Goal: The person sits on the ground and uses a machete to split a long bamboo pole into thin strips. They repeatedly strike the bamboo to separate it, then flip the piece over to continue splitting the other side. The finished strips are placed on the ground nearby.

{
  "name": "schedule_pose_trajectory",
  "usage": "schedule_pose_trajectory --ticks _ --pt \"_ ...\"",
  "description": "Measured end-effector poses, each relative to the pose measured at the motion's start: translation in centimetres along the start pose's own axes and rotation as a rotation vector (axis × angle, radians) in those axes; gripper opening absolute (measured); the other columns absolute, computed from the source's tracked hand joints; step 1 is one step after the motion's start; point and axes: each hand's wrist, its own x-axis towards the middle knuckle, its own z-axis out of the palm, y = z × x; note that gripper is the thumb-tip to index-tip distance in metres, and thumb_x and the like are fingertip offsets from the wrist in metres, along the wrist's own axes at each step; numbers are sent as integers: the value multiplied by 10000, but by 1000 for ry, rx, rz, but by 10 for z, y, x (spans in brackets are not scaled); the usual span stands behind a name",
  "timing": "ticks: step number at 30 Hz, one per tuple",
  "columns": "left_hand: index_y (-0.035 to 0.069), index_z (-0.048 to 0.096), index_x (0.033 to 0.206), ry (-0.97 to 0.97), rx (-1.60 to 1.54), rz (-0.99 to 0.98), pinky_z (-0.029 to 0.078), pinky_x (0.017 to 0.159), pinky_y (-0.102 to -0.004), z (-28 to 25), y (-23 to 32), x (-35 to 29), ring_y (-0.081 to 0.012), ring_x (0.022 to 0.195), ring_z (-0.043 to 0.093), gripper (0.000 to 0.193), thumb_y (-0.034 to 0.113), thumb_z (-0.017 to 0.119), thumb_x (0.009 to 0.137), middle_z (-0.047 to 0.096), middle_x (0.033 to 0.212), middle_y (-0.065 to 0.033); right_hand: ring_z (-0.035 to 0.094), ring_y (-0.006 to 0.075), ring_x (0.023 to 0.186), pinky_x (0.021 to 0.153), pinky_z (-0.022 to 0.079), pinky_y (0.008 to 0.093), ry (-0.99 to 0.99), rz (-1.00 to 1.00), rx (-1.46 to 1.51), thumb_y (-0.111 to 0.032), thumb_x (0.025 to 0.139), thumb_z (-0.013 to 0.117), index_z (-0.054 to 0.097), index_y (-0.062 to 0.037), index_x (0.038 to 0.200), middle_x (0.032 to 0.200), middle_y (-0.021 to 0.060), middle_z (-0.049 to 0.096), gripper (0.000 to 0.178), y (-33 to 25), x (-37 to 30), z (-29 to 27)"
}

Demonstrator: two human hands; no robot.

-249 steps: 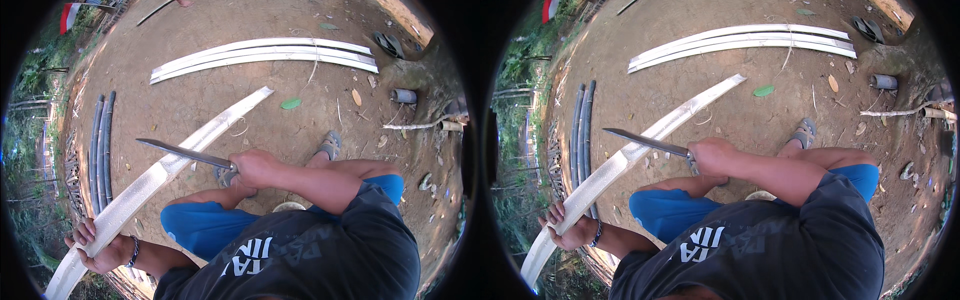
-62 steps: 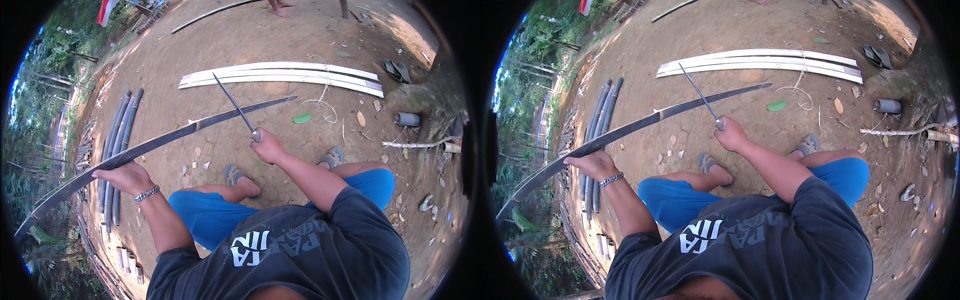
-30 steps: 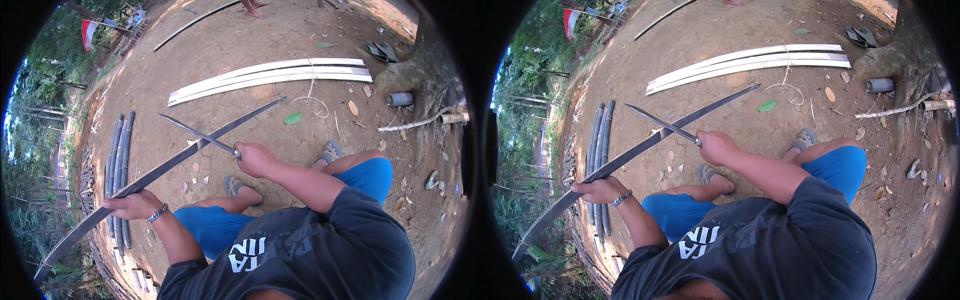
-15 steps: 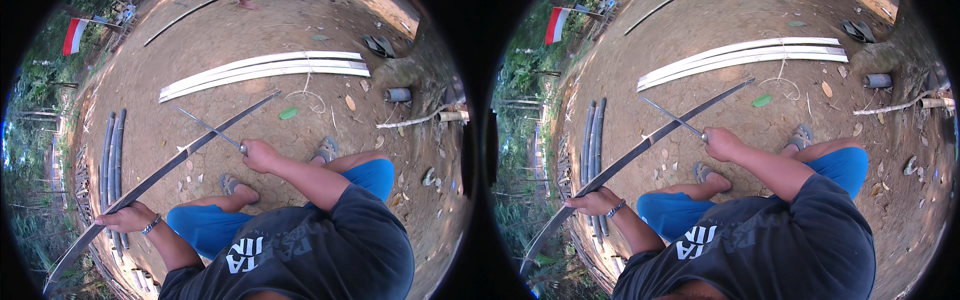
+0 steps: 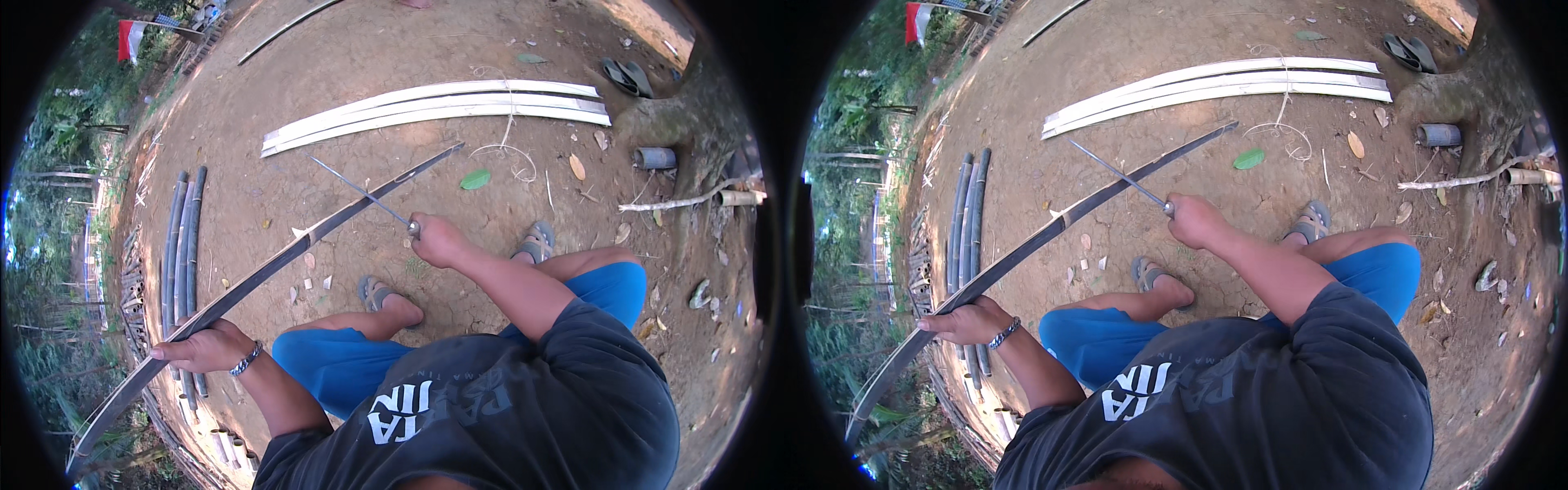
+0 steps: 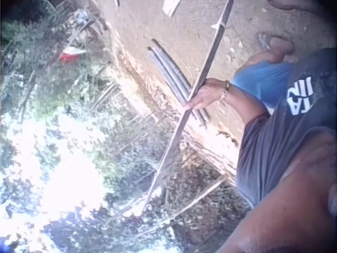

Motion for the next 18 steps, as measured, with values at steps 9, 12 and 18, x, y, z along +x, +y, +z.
schedule_pose_trajectory --ticks 9,12,18 --pt "49 421 778 56 29 7 450 550 -274 -11 -15 8 -148 633 473 576 599 478 940 440 723 -65 641 378 928 804 496 477 -64 -7 -80 -97 824 540 616 -51 1006 962 212 666 202 -12 4 -3" --pt "58 415 767 59 1 -8 443 535 -273 2 -14 7 -149 619 472 573 600 484 936 436 701 -66 643 368 961 826 503 460 -9 333 -111 -97 821 549 617 -36 1041 1007 216 664 238 116 39 -6" --pt "38 438 810 56 -31 -42 461 517 -274 1 -17 10 -177 629 510 573 595 515 922 431 688 -81 638 369 959 826 502 460 -26 185 -10 -103 811 569 614 -36 1031 980 219 663 234 46 33 -5"
